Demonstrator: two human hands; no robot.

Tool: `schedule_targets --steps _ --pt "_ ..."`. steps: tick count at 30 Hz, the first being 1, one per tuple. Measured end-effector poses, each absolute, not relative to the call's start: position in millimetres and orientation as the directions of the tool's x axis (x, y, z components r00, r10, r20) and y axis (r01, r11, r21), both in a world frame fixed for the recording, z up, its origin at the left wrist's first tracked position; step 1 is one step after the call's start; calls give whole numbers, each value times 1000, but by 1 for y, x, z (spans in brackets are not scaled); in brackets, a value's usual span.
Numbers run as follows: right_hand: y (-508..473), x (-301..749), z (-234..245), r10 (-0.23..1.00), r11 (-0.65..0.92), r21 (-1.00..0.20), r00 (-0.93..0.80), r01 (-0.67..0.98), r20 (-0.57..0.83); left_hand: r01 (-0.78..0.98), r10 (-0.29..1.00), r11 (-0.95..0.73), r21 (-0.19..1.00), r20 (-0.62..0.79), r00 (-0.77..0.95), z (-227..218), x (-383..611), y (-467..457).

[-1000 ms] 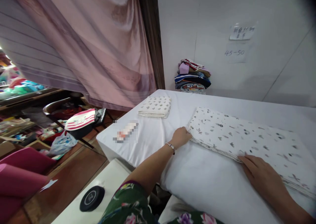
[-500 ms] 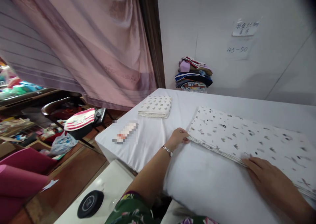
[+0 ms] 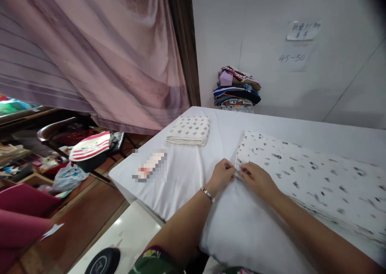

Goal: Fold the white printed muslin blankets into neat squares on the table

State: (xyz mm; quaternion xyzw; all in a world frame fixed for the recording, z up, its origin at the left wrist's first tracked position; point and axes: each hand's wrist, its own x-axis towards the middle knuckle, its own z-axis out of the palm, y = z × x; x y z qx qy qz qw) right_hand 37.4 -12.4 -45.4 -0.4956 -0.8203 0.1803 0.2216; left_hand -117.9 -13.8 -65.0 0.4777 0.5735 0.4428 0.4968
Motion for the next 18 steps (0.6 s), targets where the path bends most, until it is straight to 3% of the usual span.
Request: schedule_targets --steps 8,18 --pt "-5 39 -64 874 472 -584 -436 661 213 140 999 40 989 -41 5 -69 -117 -16" --pt "-5 45 -80 844 532 -557 -449 638 293 142 995 104 984 -105 -4 -74 -118 -14"
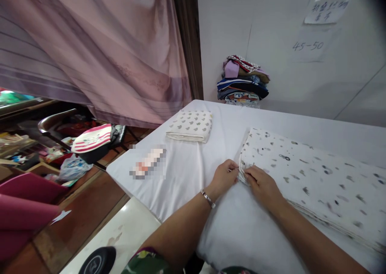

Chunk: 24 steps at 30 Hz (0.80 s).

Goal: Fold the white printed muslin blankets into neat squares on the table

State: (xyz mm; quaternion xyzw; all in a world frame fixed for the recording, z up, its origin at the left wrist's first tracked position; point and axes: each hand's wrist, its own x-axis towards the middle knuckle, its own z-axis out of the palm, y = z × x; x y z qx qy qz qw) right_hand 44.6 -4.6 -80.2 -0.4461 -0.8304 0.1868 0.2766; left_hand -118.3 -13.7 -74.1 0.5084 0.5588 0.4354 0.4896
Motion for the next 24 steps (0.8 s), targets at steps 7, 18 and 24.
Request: schedule_targets --steps 7,18,24 --pt "-8 42 -78 805 593 -478 -476 648 353 168 988 152 974 -156 14 -67 -120 -14" --pt "-13 41 -70 862 506 -569 -413 649 295 187 989 147 971 -151 6 -62 -118 -16" --pt "-11 35 -71 876 481 -559 -392 675 280 212 995 85 973 -94 32 -68 -120 -16"
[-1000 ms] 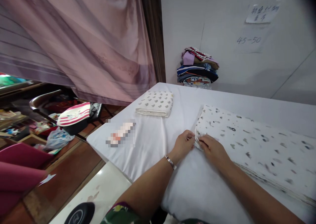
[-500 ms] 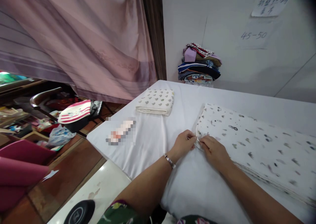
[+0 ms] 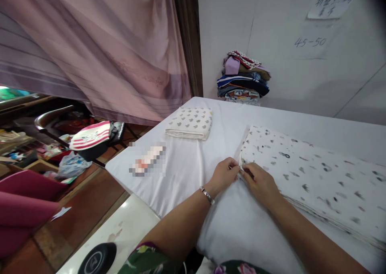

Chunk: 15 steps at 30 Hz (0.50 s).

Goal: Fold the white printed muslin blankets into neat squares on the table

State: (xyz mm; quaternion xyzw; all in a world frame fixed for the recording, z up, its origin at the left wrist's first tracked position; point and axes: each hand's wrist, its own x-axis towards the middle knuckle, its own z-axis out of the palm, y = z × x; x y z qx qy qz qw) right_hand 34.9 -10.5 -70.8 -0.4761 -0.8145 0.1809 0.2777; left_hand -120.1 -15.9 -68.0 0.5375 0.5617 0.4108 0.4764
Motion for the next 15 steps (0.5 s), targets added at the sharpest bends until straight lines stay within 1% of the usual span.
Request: schedule_targets --steps 3,5,11,15 --pt "-9 36 -73 880 474 -615 -366 630 303 219 995 74 973 -85 43 -69 -121 -16" --pt "-9 36 -73 884 467 -624 -341 627 319 228 996 69 971 -80 37 -68 -121 -16" --pt "-15 31 -69 866 499 -510 -382 701 322 233 996 69 970 -79 35 -65 -121 -17" --pt "-15 32 -68 884 466 -540 -349 701 310 203 990 107 973 -123 67 -63 -123 -16"
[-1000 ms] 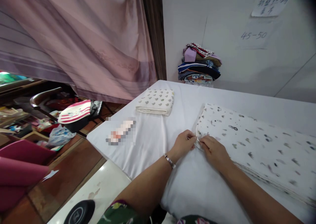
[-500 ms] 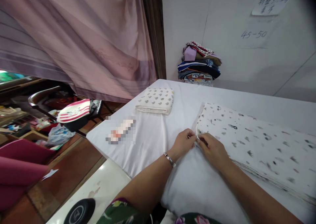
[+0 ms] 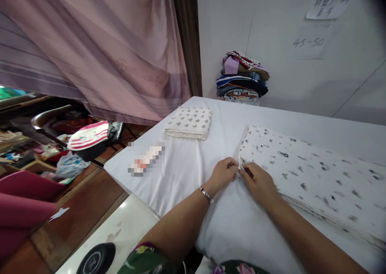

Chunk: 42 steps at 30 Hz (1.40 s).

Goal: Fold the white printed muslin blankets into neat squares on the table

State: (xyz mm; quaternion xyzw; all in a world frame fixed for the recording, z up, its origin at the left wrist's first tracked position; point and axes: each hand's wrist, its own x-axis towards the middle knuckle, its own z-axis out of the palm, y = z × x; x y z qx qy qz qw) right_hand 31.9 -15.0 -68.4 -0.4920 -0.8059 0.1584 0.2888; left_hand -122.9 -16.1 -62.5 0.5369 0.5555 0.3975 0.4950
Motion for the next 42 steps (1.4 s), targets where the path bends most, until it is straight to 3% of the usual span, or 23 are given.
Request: schedule_targets --steps 5,13,19,23,30,34,42 --pt "-14 34 -71 888 461 -559 -356 690 292 207 989 119 971 -135 64 -64 -124 -16" --pt "-13 37 -78 844 534 -480 -397 696 361 288 992 119 950 -129 15 -69 -123 -15" --pt "-18 32 -69 819 563 -349 -448 749 360 178 979 201 963 -202 -14 -62 -122 -14" --pt "-19 28 -66 802 586 -328 -471 741 368 136 983 185 973 -184 -22 -59 -122 -13" --pt "-18 32 -70 861 508 -477 -397 718 319 0 981 186 983 -186 48 -54 -123 -14" --pt "-16 35 -71 875 484 -561 -378 672 302 30 986 154 988 -156 59 -55 -123 -15" --pt "-11 38 -75 879 472 -615 -392 631 273 31 991 124 992 -126 51 -56 -122 -16"
